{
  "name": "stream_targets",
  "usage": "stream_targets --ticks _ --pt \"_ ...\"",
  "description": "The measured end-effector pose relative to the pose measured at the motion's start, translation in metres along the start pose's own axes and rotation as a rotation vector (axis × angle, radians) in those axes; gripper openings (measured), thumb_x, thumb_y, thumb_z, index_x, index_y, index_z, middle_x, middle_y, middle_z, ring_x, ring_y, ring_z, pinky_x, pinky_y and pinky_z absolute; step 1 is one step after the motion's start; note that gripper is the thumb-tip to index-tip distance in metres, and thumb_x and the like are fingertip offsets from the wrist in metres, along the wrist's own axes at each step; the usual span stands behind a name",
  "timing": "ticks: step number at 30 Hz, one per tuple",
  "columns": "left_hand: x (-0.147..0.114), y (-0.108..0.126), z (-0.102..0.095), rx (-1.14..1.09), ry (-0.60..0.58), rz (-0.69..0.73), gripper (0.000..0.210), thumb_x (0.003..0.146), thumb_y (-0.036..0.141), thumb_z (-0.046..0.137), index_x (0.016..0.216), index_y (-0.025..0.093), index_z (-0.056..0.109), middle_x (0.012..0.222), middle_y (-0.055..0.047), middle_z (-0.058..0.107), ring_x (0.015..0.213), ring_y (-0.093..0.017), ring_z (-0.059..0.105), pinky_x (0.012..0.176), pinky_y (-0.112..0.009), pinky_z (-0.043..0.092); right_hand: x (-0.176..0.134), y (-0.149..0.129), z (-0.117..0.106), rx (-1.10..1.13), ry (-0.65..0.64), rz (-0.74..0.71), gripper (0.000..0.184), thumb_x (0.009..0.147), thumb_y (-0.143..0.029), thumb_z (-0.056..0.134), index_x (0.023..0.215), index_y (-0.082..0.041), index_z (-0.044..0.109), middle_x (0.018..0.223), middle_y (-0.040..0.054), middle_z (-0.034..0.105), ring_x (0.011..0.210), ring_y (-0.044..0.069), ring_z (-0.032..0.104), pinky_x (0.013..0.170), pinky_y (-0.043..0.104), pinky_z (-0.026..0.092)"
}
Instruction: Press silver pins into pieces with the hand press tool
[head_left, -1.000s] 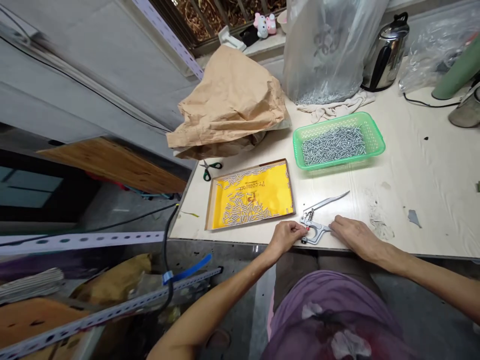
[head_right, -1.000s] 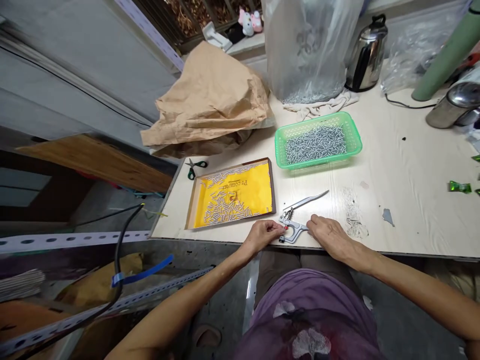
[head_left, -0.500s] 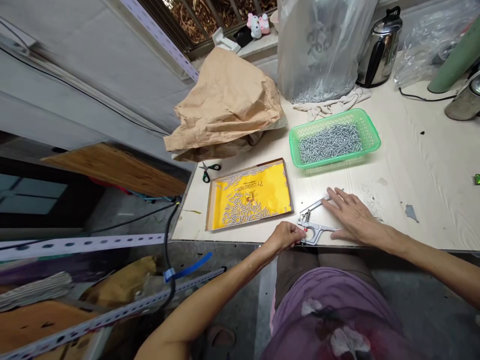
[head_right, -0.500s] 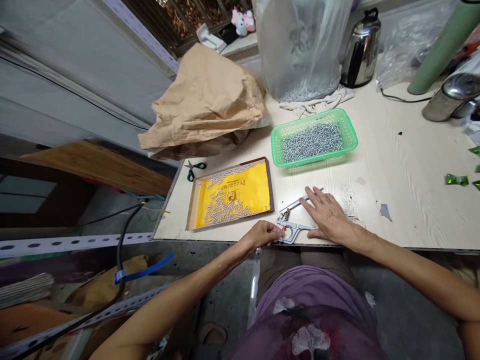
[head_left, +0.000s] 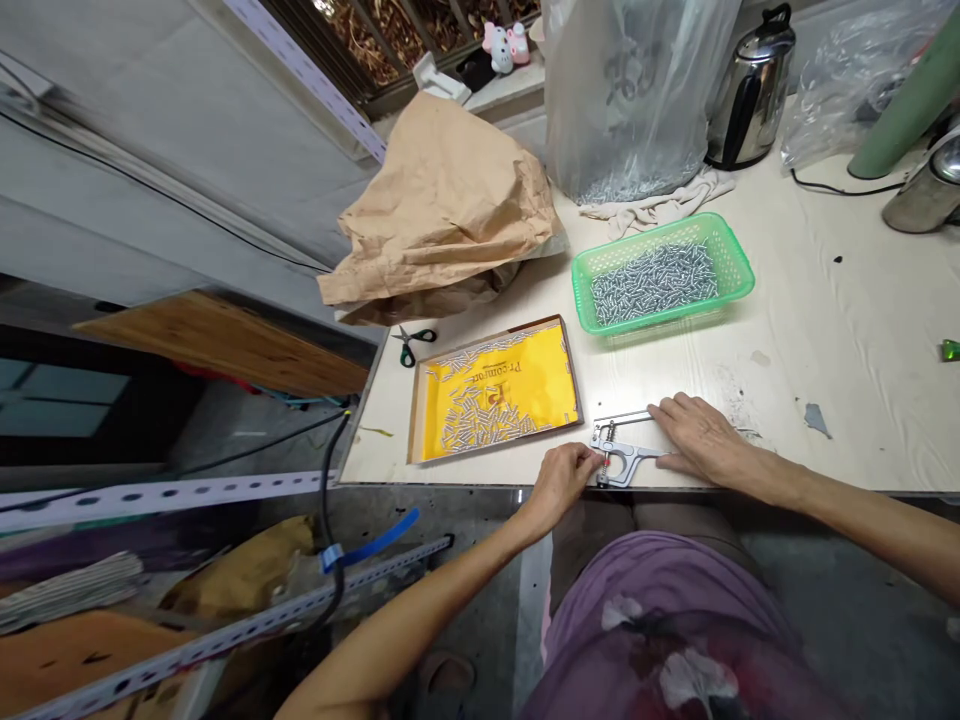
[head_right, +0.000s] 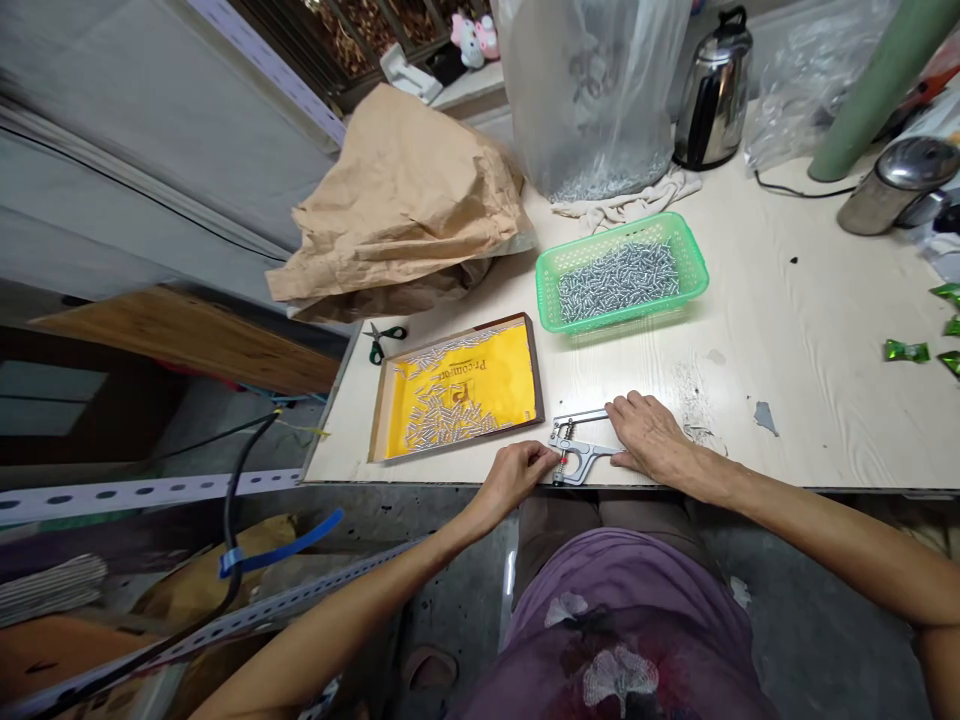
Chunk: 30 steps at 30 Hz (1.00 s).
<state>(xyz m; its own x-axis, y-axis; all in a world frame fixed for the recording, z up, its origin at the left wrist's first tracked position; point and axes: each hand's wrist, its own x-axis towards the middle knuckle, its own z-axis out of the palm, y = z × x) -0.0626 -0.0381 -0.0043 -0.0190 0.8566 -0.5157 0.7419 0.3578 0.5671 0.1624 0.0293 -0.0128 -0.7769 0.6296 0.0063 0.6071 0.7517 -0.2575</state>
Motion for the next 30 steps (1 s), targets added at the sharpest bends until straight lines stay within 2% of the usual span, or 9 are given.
stream_targets --ticks 3,6,8,12,17,21,24,27,30 --pt "0.0 0.004 0.01 0.219 0.215 0.388 0.019 0.089 0.033 0.056 0.093 0.017 0.065 0.091 -0.007 0.066 0.087 -0.019 0.06 0.077 -0.031 0.048 -0.002 -0.004 0.002 -0.018 0.007 0.0 0.041 0.079 -0.031 0.068 0.112 -0.013 0.052 0.097 0.0122 0.06 0.09 0.026 0.052 0.072 0.035 0.04" --pt "0.014 0.013 0.022 0.395 0.203 0.669 0.041 0.085 0.036 0.062 0.12 0.016 0.053 0.123 -0.016 0.058 0.114 -0.027 0.052 0.092 -0.042 0.046 -0.004 -0.007 0.004 -0.042 0.017 0.009 0.04 0.079 -0.029 0.067 0.112 -0.012 0.052 0.096 0.0124 0.06 0.09 0.027 0.052 0.073 0.036 0.041" --pt "0.025 0.02 0.026 0.468 0.152 0.747 0.056 0.085 0.036 0.062 0.132 0.015 0.042 0.133 -0.018 0.051 0.121 -0.03 0.048 0.096 -0.045 0.044 -0.006 -0.007 0.003 -0.046 0.01 0.006 0.049 0.076 -0.032 0.071 0.115 -0.01 0.051 0.1 0.0139 0.061 0.092 0.028 0.052 0.076 0.037 0.042" --pt "0.038 0.033 0.021 0.586 0.05 0.728 0.064 0.083 0.035 0.064 0.136 0.014 0.036 0.123 -0.015 0.055 0.108 -0.029 0.053 0.089 -0.043 0.047 -0.012 -0.002 0.0 -0.081 -0.029 0.069 0.065 0.068 -0.039 0.077 0.119 -0.008 0.05 0.106 0.0161 0.06 0.094 0.03 0.052 0.078 0.038 0.042" --pt "0.037 0.043 0.014 0.673 0.009 0.677 0.049 0.083 0.034 0.066 0.125 0.016 0.049 0.106 -0.01 0.06 0.098 -0.026 0.054 0.081 -0.038 0.047 -0.014 -0.002 0.002 -0.1 -0.014 0.088 0.032 0.079 -0.029 0.067 0.105 -0.012 0.058 0.093 0.0122 0.06 0.088 0.027 0.051 0.073 0.035 0.038" --pt "0.036 0.045 0.016 0.69 0.028 0.611 0.021 0.086 0.031 0.062 0.103 0.017 0.059 0.096 -0.008 0.061 0.096 -0.025 0.055 0.075 -0.035 0.047 -0.007 -0.006 0.007 -0.067 -0.042 0.036 0.007 0.086 -0.014 0.054 0.088 -0.016 0.06 0.082 0.0077 0.059 0.08 0.022 0.05 0.069 0.033 0.034" --pt "0.038 0.045 0.018 0.697 0.032 0.59 0.012 0.088 0.028 0.06 0.092 0.017 0.06 0.092 -0.007 0.062 0.095 -0.025 0.056 0.074 -0.034 0.048 -0.003 -0.008 0.005 -0.057 -0.08 0.045 0.015 0.088 -0.008 0.049 0.085 -0.018 0.06 0.078 0.0055 0.059 0.076 0.02 0.05 0.068 0.032 0.033" --pt "0.036 0.04 0.023 0.664 0.103 0.599 0.024 0.087 0.029 0.06 0.107 0.016 0.058 0.1 -0.01 0.063 0.098 -0.026 0.058 0.08 -0.038 0.051 -0.002 -0.003 -0.005 -0.072 -0.064 0.079 0.008 0.086 -0.02 0.06 0.093 -0.016 0.061 0.086 0.008 0.061 0.082 0.022 0.051 0.07 0.032 0.035" --pt "0.027 0.029 0.038 0.587 0.241 0.668 0.042 0.09 0.028 0.055 0.129 0.014 0.046 0.124 -0.016 0.058 0.116 -0.028 0.055 0.095 -0.043 0.047 -0.003 0.009 -0.016 -0.044 -0.093 0.07 0.045 0.077 -0.041 0.072 0.109 -0.012 0.059 0.098 0.0116 0.061 0.087 0.025 0.052 0.071 0.033 0.038"
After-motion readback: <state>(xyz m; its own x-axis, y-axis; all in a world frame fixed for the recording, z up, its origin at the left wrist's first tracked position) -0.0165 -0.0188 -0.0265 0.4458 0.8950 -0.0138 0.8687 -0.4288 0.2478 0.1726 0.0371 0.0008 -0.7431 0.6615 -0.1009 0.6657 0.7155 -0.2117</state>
